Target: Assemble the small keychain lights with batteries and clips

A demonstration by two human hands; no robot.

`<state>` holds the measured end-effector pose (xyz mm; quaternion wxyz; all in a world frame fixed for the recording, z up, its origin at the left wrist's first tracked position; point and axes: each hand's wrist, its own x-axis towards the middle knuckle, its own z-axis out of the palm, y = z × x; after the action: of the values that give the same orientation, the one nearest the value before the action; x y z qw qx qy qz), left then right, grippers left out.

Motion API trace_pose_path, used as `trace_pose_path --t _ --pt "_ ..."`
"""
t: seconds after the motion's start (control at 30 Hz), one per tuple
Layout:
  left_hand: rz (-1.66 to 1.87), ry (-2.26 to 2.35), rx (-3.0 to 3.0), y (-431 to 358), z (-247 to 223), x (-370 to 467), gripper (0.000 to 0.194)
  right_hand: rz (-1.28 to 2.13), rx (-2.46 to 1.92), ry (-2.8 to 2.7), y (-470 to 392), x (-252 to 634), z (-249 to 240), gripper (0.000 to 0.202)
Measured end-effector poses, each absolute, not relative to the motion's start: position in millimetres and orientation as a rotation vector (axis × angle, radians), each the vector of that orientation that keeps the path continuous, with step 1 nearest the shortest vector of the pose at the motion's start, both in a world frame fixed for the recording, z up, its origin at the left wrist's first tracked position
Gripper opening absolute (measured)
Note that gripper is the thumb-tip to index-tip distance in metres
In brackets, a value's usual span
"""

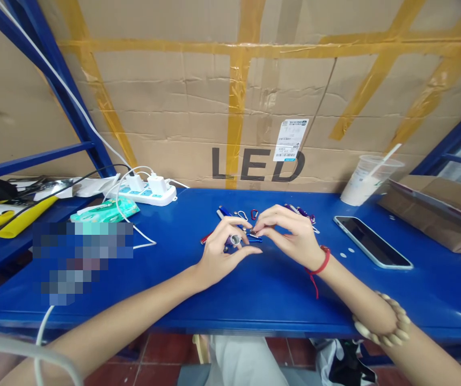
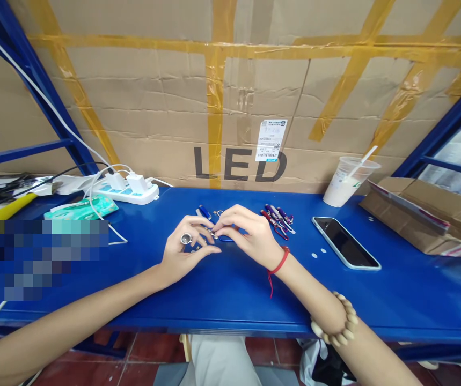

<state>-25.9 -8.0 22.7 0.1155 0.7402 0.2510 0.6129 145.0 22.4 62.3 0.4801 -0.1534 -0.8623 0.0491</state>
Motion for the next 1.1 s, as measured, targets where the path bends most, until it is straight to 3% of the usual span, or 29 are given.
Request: trace_pose_path --t 0.2,0.33,0.43,0.57,0.67,1.1 --pt "1.924 0.618 2.193 -15 26 -22 0.032 0.113 -0.570 -2.064 24 146 62 0.008" --pt "1.911 0.605 2.196 -14 26 -26 0.029 -0.038 -0.893 -2.170 38 149 53 0.013" --pt "1.677 0.759 2.350 -10 31 -36 0.025 -0.155 -1.145 -2.232 50 154 46 0.014" --pt "0.945 1.280 2.702 1 30 -47 0.043 -0.182 -1.341 -2.247 61 158 40 0.016" --pt "0.488 1.231 3.061 8 21 -47 0.040 -0.135 -1.373 -2.226 65 159 38 0.019" --pt "0.337 1.009 3.424 24 45 -53 0.022 -0.062 -1.220 -2.417 81 172 33 0.016"
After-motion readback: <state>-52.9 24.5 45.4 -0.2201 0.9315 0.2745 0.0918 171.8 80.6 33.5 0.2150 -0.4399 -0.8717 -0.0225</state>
